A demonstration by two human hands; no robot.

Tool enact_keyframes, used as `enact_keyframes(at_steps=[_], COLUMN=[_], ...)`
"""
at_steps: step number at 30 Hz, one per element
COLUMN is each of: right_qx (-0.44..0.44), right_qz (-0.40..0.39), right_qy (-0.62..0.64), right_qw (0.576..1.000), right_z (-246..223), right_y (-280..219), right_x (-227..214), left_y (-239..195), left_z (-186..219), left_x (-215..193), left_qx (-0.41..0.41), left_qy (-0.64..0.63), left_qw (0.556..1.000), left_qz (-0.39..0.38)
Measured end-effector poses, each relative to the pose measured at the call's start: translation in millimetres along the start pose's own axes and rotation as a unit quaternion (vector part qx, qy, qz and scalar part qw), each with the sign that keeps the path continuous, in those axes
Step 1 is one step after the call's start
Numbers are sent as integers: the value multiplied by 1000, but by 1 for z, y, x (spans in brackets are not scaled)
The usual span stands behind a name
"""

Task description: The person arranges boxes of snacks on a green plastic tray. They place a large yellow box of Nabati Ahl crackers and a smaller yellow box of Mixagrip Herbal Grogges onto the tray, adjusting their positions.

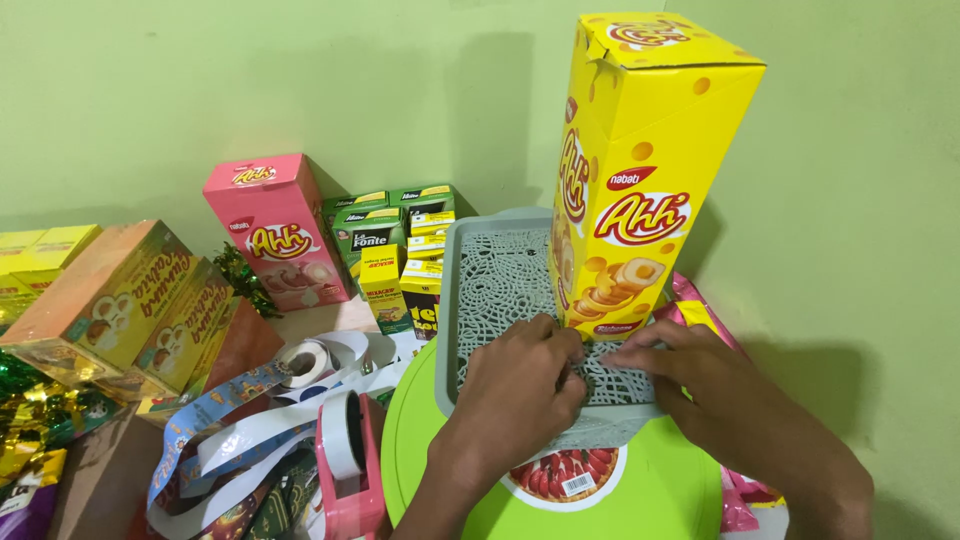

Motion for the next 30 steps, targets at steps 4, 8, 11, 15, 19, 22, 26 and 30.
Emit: enact_keyframes(at_steps=[4,8,11,15,19,22,26,30], right_qx=[26,-4,-3,15,69,62,86,52], right_qz=[-45,-39,-28,-22,-74,-47,-56,-43], right_qy=[-22,13,-6,52,-5,34,13,29], right_qw=[998,999,1000,998,995,996,995,997], right_z=[-6,-1,8,1,1,6,10,2], right_y=[0,0,-3,-7,-5,-9,-8,0], right_x=[4,5,2,-2,9,0,-1,6], left_y=[-1,-1,0,0,0,0,-1,0], left_z=[2,3,3,3,1,1,4,4], left_x=[0,-1,-2,-1,0,3,0,-1], left_qx=[3,13,12,6,-4,9,19,14], left_qy=[3,2,0,-4,-8,-1,7,-1], left_qw=[1000,1000,1000,1000,1000,1000,1000,1000], left_qz=[6,11,4,-4,-14,-7,3,-3])
Point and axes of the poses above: each hand's wrist, its own y-axis towards the middle knuckle, its own x-axis out of the palm, z = x × y, the point moved 10 cm from there along y, towards the middle knuckle, and after that the axes turned 6 degrees about x, right-handed, at the moved point
